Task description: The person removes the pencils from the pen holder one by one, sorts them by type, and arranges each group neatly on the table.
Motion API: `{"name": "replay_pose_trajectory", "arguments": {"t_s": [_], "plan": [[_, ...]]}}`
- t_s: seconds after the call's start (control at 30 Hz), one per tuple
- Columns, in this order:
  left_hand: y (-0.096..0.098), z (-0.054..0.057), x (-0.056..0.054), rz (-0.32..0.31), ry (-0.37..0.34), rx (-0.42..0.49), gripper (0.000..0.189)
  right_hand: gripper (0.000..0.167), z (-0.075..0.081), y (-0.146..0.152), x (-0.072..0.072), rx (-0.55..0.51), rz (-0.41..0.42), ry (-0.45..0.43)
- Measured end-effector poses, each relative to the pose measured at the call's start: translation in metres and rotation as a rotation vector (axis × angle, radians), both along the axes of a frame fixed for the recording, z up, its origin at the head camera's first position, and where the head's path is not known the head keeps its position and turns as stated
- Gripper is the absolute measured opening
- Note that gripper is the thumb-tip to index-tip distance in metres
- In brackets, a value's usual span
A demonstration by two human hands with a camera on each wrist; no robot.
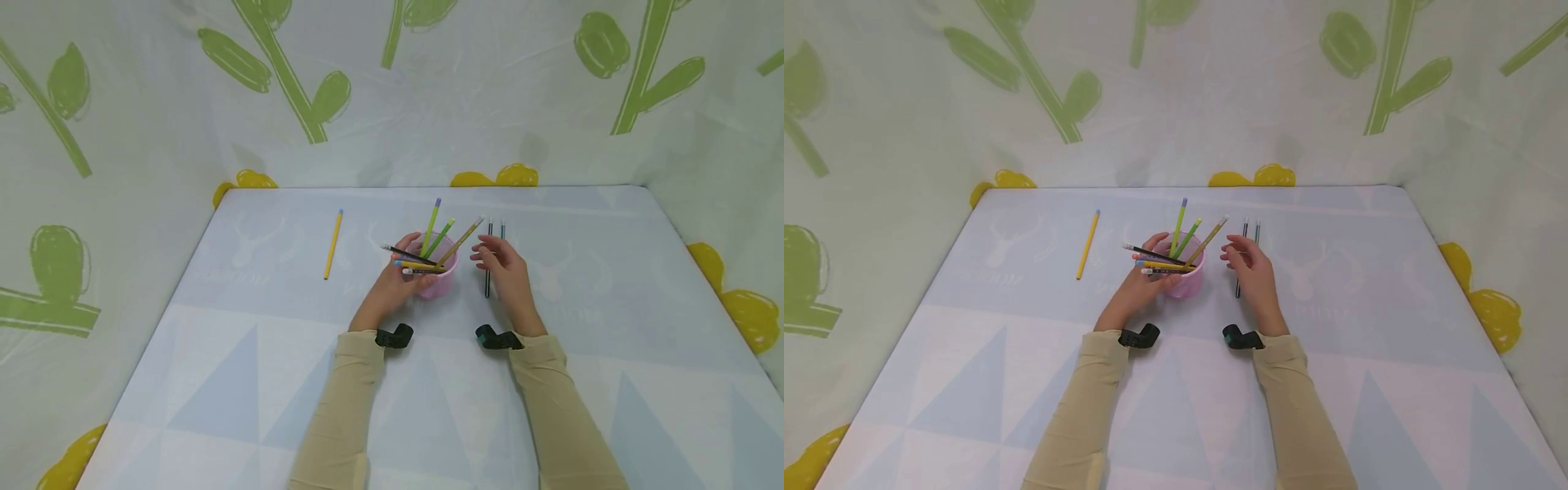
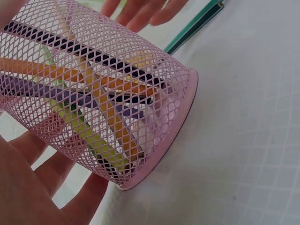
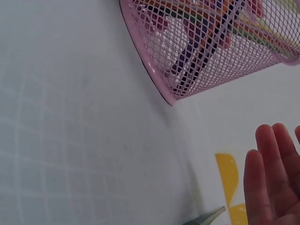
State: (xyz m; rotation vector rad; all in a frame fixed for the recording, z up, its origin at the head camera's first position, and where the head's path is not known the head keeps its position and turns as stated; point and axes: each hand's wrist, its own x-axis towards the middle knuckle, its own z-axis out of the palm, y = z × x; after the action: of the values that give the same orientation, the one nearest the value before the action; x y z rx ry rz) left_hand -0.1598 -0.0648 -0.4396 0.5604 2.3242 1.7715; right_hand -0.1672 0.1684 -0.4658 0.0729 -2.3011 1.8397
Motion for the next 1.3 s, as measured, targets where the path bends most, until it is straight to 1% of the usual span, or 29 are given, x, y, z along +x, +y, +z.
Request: {"name": "replay_pose_trajectory", "arguments": {"t_s": [0.1, 0.2, 0.3, 0.37, 0.43, 0.47, 0.53, 0.6, 0.73, 0.87, 0.97, 1.1, 1.3], "plan": [[0.000, 0.000, 0.001, 0.007, 0.005, 0.004, 0.081, 0.046, -0.003, -0.005, 0.000, -0.021, 0.045, 0.014], [0.001, 0.002, 0.002, 0.006, -0.004, 0.006, 0.080, 0.045, 0.003, -0.012, 0.003, -0.019, 0.097, 0.003], [0.000, 0.014, 0.006, -0.014, -0.016, 0.022, 0.078, 0.046, 0.019, -0.020, 0.011, -0.016, 0.164, -0.035], [-0.001, 0.022, 0.010, -0.031, -0.014, 0.025, 0.076, 0.047, 0.030, -0.025, 0.017, -0.003, 0.203, -0.082], [-0.002, 0.030, 0.014, -0.046, -0.011, 0.029, 0.074, 0.047, 0.037, -0.029, 0.021, 0.007, 0.232, -0.129], [-0.002, 0.031, 0.015, -0.050, -0.007, 0.032, 0.074, 0.047, 0.038, -0.030, 0.022, 0.016, 0.240, -0.147], [-0.002, 0.031, 0.016, -0.048, -0.003, 0.025, 0.073, 0.047, 0.038, -0.032, 0.023, 0.028, 0.244, -0.174], [-0.001, 0.031, 0.016, -0.045, -0.004, 0.026, 0.073, 0.048, 0.038, -0.033, 0.023, 0.032, 0.243, -0.179], [0.000, 0.030, 0.016, -0.033, -0.023, 0.020, 0.075, 0.052, 0.038, -0.036, 0.024, 0.025, 0.267, -0.152], [0.000, 0.030, 0.016, -0.032, -0.019, 0.022, 0.074, 0.056, 0.047, -0.041, 0.028, -0.006, 0.335, -0.116], [0.000, 0.031, 0.015, -0.031, -0.006, 0.030, 0.073, 0.058, 0.057, -0.045, 0.031, -0.024, 0.367, -0.092], [0.000, 0.031, 0.014, -0.028, -0.012, 0.034, 0.074, 0.058, 0.063, -0.047, 0.035, -0.011, 0.373, -0.089], [-0.001, 0.032, 0.015, -0.020, -0.019, 0.026, 0.076, 0.056, 0.064, -0.048, 0.035, -0.009, 0.367, -0.106]]}}
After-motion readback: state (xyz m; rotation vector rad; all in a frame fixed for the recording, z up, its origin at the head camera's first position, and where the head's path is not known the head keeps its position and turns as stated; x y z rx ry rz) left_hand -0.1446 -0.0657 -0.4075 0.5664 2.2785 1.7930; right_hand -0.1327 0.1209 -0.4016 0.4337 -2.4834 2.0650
